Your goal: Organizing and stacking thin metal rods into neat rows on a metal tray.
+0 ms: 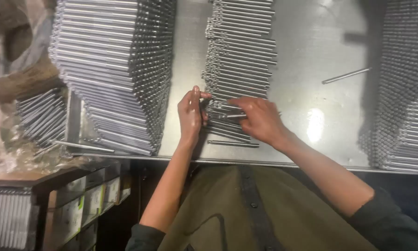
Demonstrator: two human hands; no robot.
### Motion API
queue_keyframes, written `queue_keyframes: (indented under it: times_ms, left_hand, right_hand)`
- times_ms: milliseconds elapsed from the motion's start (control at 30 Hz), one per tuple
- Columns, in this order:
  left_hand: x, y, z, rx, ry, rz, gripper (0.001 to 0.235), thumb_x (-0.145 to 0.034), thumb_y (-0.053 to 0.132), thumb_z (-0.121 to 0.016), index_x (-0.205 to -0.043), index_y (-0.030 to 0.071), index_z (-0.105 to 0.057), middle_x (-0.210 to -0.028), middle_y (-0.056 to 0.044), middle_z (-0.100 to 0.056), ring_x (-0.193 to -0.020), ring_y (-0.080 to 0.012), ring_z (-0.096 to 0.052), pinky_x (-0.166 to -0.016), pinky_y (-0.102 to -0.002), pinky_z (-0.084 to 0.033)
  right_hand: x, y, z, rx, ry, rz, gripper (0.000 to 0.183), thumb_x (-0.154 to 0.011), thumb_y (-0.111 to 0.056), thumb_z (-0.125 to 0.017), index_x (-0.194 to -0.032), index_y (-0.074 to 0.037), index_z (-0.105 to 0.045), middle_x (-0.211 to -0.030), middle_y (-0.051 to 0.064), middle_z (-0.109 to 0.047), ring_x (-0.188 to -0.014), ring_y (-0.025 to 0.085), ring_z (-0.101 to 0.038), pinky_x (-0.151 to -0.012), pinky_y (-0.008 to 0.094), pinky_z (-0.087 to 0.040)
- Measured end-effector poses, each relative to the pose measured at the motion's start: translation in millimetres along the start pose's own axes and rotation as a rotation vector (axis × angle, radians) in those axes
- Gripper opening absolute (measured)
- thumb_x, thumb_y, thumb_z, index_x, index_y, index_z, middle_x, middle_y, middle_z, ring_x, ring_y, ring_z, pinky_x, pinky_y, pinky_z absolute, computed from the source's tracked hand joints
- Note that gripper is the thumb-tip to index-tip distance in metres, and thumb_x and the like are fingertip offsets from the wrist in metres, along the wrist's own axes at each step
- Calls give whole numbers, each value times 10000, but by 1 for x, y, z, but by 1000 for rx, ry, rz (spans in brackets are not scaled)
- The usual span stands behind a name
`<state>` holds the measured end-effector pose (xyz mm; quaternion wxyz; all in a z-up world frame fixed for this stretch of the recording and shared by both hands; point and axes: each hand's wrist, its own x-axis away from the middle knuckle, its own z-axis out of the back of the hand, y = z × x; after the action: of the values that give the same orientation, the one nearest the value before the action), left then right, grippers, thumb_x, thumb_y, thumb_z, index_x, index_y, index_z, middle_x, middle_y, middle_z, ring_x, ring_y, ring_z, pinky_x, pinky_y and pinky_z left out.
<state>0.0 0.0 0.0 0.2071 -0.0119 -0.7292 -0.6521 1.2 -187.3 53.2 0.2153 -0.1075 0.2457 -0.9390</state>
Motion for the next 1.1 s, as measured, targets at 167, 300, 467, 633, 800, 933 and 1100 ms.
queue_keyframes:
  times_ms: [167, 300, 467, 633, 800, 933, 1100]
  left_hand:
    - [-11, -41, -9, 10, -88, -25, 471, -1039, 384, -585, -715, 50, -660, -606, -140, -663, -352, -157, -498, -322, -239, -355]
    - [1, -42, -20, 147, -4, -44, 470, -1038, 339, -626, -674, 43, -638, -655, -131, -689, -603, -189, -663, -606, -283, -532]
    - [-5, -35, 11, -37, 116, -160, 530, -1070, 380, -540, -657, 62, -635, -637, -96, -641, -599, -163, -573, -591, -304, -487]
    - [9, -16, 6, -18, 71, -201, 492, -1073, 317, -525, -689, 44, -665, -743, -144, -744, -689, -211, -694, -737, -325, -551]
    - [9, -20, 5, 84, 52, -17, 492, -1078, 363, -474, -730, 44, -613, -747, -140, -747, -293, -82, -389, -234, -230, -276]
    - [1, -22, 8, 87, 93, 11, 489, -1082, 380, -464, -765, 48, -632, -718, -136, -738, -296, -77, -403, -236, -212, -283]
    - [-10, -21, 7, 144, 31, -11, 494, -1054, 483, -482, -965, 47, -697, -444, -131, -530, -291, -181, -496, -288, -231, -370]
  right_hand:
    - [8, -3, -14, -244, -84, -33, 340, -770, -129, -774, -1050, 43, -689, -822, 236, -738, -825, 466, -719, -670, 515, -558]
    - [11, -30, -14, -37, -109, -79, 518, -775, 28, -674, -1291, 11, -652, -965, 177, -775, -845, 406, -754, -700, 488, -587]
    - [-5, -2, -23, -32, -25, -46, 379, -810, -50, -774, -1173, 22, -692, -919, 205, -747, -841, 434, -735, -721, 529, -577]
    - [-37, 30, -24, -307, 413, 142, 170, -956, -144, -785, -911, -24, -673, -679, 116, -690, -642, 317, -704, -601, 382, -533]
    - [-62, 57, -54, -720, 577, 182, 209, -1036, -236, -689, -957, -46, -722, -802, 97, -733, -746, 171, -695, -728, 306, -529]
    - [-51, 62, -58, -712, 428, 3, 382, -1086, -395, -584, -1109, -36, -713, -827, 120, -727, -781, 212, -688, -749, 357, -523]
    - [4, -14, -11, -548, -60, -3, 285, -988, -89, -563, -1213, 63, -651, -805, 210, -780, -811, 400, -758, -780, 518, -558]
